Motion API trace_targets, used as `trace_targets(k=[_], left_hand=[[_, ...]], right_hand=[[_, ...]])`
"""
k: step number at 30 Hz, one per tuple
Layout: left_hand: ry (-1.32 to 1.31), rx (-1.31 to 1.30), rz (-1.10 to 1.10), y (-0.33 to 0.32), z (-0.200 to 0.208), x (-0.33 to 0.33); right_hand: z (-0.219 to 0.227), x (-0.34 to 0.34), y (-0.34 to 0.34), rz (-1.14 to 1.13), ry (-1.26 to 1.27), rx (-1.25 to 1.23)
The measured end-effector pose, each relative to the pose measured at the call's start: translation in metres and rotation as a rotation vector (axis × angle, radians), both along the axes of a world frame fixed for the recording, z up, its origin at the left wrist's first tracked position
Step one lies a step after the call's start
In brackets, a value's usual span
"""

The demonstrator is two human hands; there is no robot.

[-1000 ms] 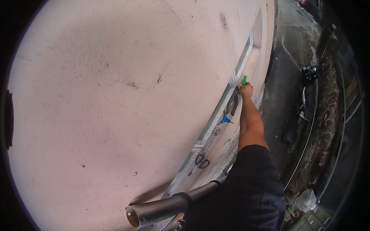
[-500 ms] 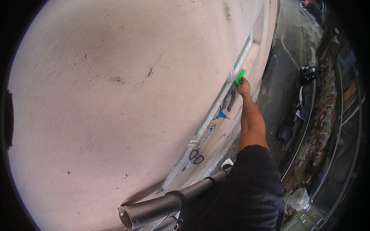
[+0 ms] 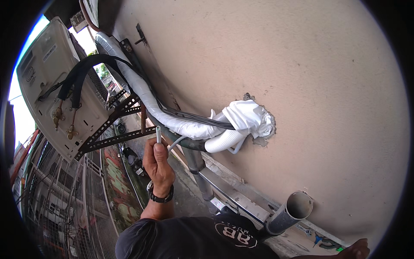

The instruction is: The person works on the exterior electrical and copper piping of an air conditioning unit, using a utility knife to strip insulation, cutting a wire with shears, and manipulating wires and tubing by hand while positioned on a ladder.

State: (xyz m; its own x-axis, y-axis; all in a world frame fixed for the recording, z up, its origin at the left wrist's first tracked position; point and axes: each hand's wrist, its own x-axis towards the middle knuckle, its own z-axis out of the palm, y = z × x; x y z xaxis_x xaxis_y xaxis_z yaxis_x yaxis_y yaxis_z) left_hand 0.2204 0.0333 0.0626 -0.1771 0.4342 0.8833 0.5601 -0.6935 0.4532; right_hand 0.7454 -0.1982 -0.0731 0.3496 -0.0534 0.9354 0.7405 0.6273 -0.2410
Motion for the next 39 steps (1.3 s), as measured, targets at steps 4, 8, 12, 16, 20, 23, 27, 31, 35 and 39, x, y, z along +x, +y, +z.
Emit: trace_targets(k=[4, 8, 12, 16, 20, 23, 27, 31, 35, 39], left_hand=[[0.003, -0.067, -0.021, -0.017, -0.010, -0.025], [-0.044, -0.077, -0.233, 0.004, 0.003, -0.010], [-0.062, -0.097, -0.278, -0.002, 0.005, -0.015], [-0.046, -0.052, -0.325, -0.002, 0.001, -0.022], [0.024, 0.039, -0.298, -0.001, 0.008, -0.029], [0.031, 0.081, -0.203, -0.006, 0.014, -0.035], [-0.151, 0.063, -0.293, -0.008, 0.009, -0.042], [-0.270, -0.052, -0.449, -0.002, 0.001, -0.051], [-0.306, -0.101, -0.560, 0.002, -0.003, -0.058], [-0.313, 0.131, -0.348, 0.006, 0.005, -0.049]], right_hand=[[0.134, -0.119, 0.081, 0.620, -0.406, -0.344], [0.236, -0.263, 0.156, 0.695, -0.584, -0.821], [0.258, -0.332, 0.216, 0.693, -0.686, -0.927], [0.258, -0.359, 0.225, 0.898, -0.544, -0.965], [0.255, -0.373, 0.226, 0.950, -0.551, -0.971], [0.252, -0.382, 0.229, 0.910, -0.628, -0.782], [0.251, -0.396, 0.234, 0.913, -0.807, -0.553], [0.246, -0.402, 0.249, 0.950, -0.862, -0.512], [0.248, -0.403, 0.252, 1.099, -0.822, -0.669], [0.261, -0.410, 0.245, 1.235, -0.732, -0.943]])
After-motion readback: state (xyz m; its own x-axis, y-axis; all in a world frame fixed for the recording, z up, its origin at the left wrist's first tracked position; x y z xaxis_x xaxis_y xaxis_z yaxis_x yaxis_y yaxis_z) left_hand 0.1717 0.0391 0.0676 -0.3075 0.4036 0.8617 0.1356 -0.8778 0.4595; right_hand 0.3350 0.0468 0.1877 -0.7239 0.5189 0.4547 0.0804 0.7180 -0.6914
